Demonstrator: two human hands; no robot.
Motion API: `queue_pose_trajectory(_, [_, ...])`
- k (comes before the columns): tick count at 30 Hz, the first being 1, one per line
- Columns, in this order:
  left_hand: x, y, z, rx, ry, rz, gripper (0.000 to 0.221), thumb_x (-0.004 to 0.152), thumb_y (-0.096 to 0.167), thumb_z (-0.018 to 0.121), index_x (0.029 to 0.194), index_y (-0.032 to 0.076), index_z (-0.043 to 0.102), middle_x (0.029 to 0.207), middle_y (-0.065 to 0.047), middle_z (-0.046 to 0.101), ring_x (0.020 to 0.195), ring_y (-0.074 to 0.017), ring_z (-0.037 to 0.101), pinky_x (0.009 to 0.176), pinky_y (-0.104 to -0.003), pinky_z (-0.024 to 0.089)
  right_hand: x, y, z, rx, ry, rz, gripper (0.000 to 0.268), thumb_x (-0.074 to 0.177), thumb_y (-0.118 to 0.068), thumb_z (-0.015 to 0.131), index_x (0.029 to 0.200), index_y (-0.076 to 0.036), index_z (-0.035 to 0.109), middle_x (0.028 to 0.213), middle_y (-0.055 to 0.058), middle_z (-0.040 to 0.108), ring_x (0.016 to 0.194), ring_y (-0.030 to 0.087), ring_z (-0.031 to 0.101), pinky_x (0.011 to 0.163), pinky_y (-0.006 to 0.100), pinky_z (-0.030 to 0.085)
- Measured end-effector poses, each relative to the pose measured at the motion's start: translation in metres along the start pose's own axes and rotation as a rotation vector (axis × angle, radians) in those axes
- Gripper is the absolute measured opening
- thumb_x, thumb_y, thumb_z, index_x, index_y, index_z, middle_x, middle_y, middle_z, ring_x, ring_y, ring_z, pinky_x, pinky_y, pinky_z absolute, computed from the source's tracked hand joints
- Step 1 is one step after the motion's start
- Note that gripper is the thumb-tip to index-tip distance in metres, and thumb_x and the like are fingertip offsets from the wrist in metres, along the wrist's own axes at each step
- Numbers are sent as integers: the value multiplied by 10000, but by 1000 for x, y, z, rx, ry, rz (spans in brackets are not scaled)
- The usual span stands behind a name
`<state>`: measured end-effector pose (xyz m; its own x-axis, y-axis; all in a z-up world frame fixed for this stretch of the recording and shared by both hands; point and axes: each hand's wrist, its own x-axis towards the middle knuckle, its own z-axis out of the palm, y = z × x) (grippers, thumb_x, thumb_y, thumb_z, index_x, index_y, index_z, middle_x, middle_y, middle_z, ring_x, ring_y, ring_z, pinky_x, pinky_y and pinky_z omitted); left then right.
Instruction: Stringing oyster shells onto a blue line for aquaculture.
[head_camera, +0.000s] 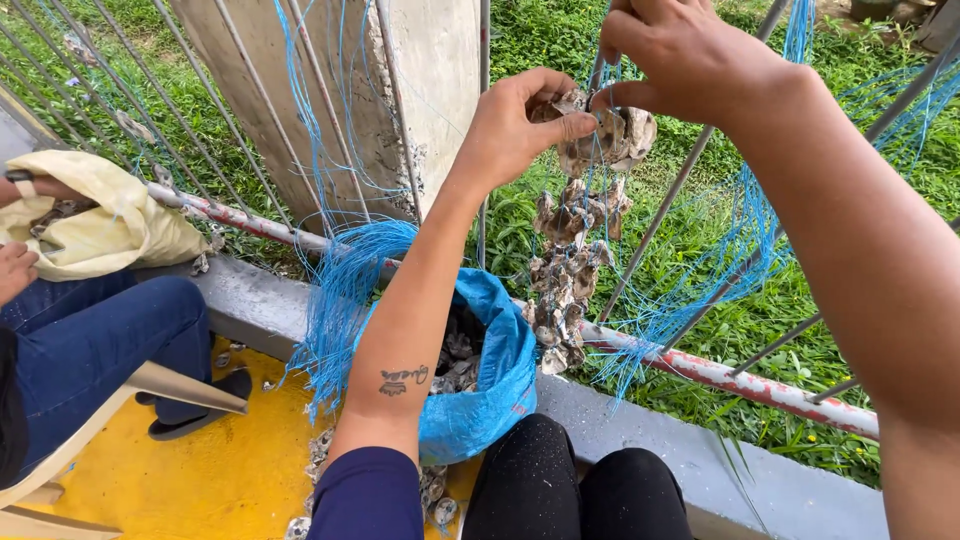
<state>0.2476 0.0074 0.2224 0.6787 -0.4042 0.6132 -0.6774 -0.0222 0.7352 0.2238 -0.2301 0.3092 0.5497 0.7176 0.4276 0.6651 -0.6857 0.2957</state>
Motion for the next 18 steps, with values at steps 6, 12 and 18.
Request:
queue_pose_trajectory(6, [0, -14, 4, -47, -11, -11, 462, 825, 288, 898, 1118, -11, 702, 917, -16, 738, 810, -62, 653, 729, -251, 555, -7, -27, -16, -298, 170, -142, 363, 894, -365, 798, 1108, -101, 670, 1237, 83, 604, 1232, 307, 560, 1016, 458, 472])
queue_pose_trajectory(12, [-4, -12, 7, -55, -17, -37, 460, 820, 281, 904, 1113, -9, 702, 896, 5, 714, 794, -53, 617, 712, -242, 540, -11, -14, 0, -381, 107, -154, 184, 1105, -345, 696, 1047, -170, 702, 1191, 27, 601, 1226, 238, 568, 1018, 392, 477])
queue_pose_trajectory(18, [-9, -22, 10, -97, 30, -62, 462, 806, 280, 911, 1107, -3, 706, 863, 13, 678, 769, -52, 577, 685, -239, 504, -7, -64, -43, -444, 135, -137, 247, 879, -336, 714, 1110, -267, 768, 1252, 11, 635, 1292, 276, 530, 1078, 460, 423])
